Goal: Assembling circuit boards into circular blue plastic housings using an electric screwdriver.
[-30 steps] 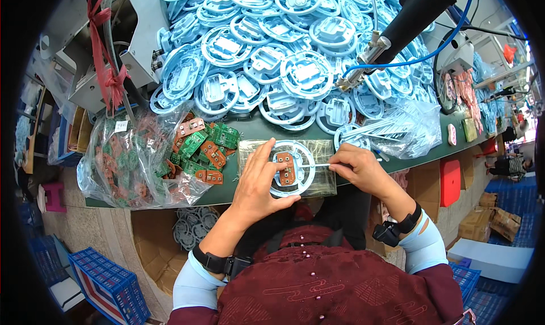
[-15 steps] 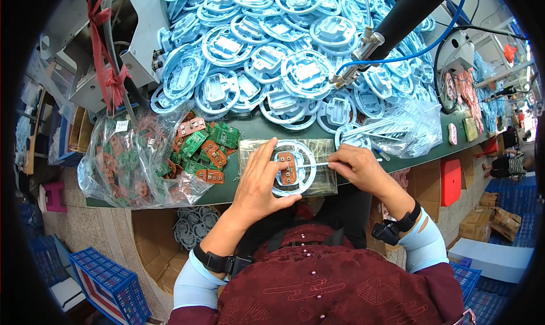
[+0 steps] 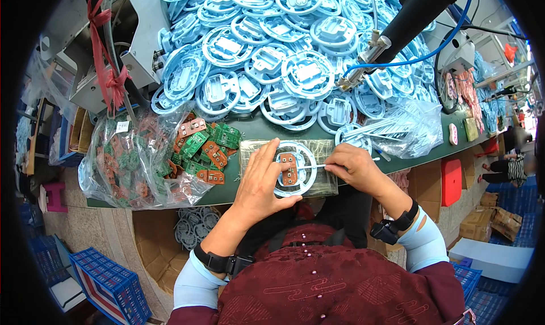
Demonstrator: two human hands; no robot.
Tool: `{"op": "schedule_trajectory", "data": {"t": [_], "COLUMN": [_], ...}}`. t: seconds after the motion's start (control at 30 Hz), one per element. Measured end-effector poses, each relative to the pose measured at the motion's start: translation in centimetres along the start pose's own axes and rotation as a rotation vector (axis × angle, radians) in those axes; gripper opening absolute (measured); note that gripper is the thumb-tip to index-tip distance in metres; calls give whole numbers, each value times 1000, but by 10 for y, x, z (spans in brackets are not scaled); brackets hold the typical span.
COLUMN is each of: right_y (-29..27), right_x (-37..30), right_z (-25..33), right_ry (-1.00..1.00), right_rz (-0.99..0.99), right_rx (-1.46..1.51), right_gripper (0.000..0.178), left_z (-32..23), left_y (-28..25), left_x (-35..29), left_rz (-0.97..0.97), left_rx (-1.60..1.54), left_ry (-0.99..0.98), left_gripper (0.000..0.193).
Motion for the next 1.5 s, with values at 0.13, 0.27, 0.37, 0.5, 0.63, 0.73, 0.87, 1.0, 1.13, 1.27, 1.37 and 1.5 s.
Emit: {"op": "schedule_trajectory", "data": {"t": [0.13, 0.27, 0.37, 0.5, 0.63, 0.73, 0.87, 1.0, 1.13, 1.27, 1.37, 1.5], "right_y": [1, -15, -92, -153, -157, -161, -142, -105, -61, -94, -127, -114], "right_x": [-1, 3, 7, 84, 115, 112, 108, 99, 89, 80, 76, 74], "right_z": [2, 18, 27, 69, 68, 92, 157, 158, 162, 181, 192, 188], "right_ry": [-70, -180, -196, -484, -362, -426, -288, -427, -441, -487, -540, -494], "right_rz": [-20, -110, -698, -767, -468, -487, -584, -457, -464, -528, -556, -628], "right_rx": [-78, -89, -186, 557, 825, 723, 733, 727, 847, 740, 521, 579], "right_gripper": [12, 17, 23, 39, 29, 24, 34, 39, 33, 42, 44, 47], "left_z": [-1, -1, -3, -3, -1, -3, -5, -7, -1, -4, -4, -3], "left_y": [1, 1, -1, -4, -3, -2, -5, 0, 10, 8, 9, 10], "left_x": [0, 1, 2, 2, 0, 0, 0, 0, -9, -6, -7, -8], "left_rz": [9, 12, 24, 17, 3, 22, 7, -41, -114, -183, -167, -165], "left_rx": [13, 31, 29, 31, 36, 35, 60, 107, 207, 272, 257, 258], "left_ry": [-3, 7, -12, 14, 1, -3, 18, 2, 14, 12, 17, 14], "left_gripper": [66, 67, 68, 68, 67, 65, 64, 50, 32, 20, 18, 17]}}
Point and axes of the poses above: each hand's wrist, its own x-axis towards the middle knuckle, its own y-axis out of the palm, z = x × y, the point moved 3 cm from there along x, towards the middle knuckle, and after that the axes turned 14 degrees about x, right-handed, at the moved point
